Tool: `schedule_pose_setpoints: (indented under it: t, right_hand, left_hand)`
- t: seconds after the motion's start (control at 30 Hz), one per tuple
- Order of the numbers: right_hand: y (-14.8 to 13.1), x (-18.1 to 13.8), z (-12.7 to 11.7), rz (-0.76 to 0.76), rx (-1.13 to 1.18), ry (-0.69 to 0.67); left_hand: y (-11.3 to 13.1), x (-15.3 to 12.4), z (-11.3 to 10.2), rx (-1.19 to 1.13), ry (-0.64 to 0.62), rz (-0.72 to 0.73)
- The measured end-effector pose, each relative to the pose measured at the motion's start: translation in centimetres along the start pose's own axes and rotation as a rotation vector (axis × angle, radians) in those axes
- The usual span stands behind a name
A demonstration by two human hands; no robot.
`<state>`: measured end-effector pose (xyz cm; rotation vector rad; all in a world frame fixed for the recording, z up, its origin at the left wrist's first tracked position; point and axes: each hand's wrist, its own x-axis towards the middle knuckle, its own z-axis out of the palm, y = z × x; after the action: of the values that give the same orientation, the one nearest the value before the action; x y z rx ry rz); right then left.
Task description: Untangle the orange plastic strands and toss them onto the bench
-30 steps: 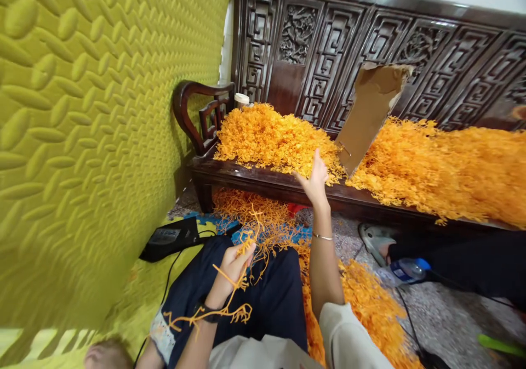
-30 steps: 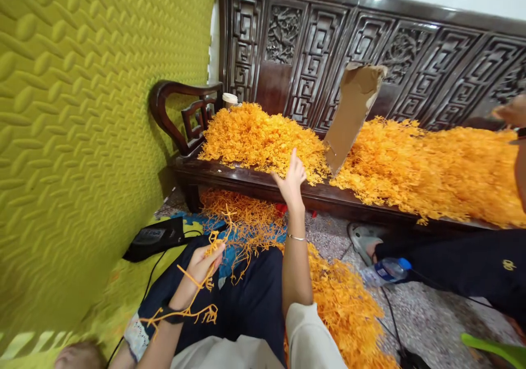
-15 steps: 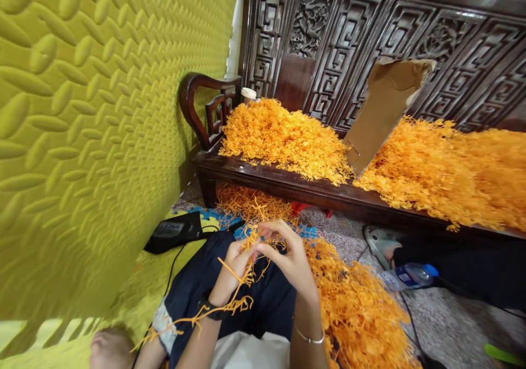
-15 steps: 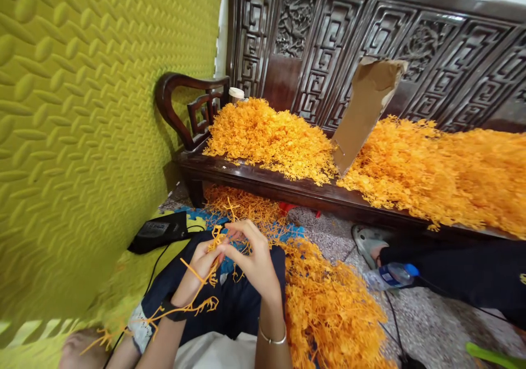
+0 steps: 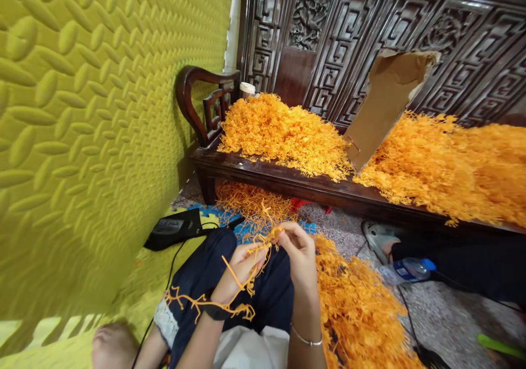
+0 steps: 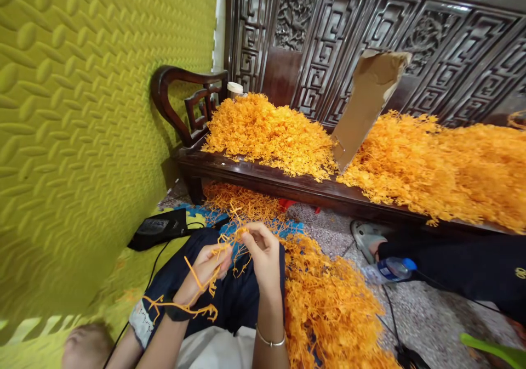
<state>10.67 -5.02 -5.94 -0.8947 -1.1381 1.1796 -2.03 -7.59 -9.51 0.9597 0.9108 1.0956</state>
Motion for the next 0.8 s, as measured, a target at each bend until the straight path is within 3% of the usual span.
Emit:
schedule_pose_setpoints:
  t: [0.13,0.3,0.57,0.8]
  right_hand:
    - [0.0,-0.1,0.3,0.006,0.181,0.194]
    - [-1.1,-0.1,0.0,0.017,0.352,0.236]
    - [-2.9,0.1,-0.1,0.009,0.407,0.152]
    - [-4.7,1.2,2.1,-0.004,0.466,-0.042]
  left_hand:
    - [-0.8,-0.1,0.9,-0.029,-0.058,0.008]
    - [-0.7,-0.4,2.5,0.032,-0.131,0.058]
    - [0.9,-1.2,3.7,0.047,-0.151,0.082]
    - [2.5,-1.5,3.7,-0.034,-0.133,0.148]
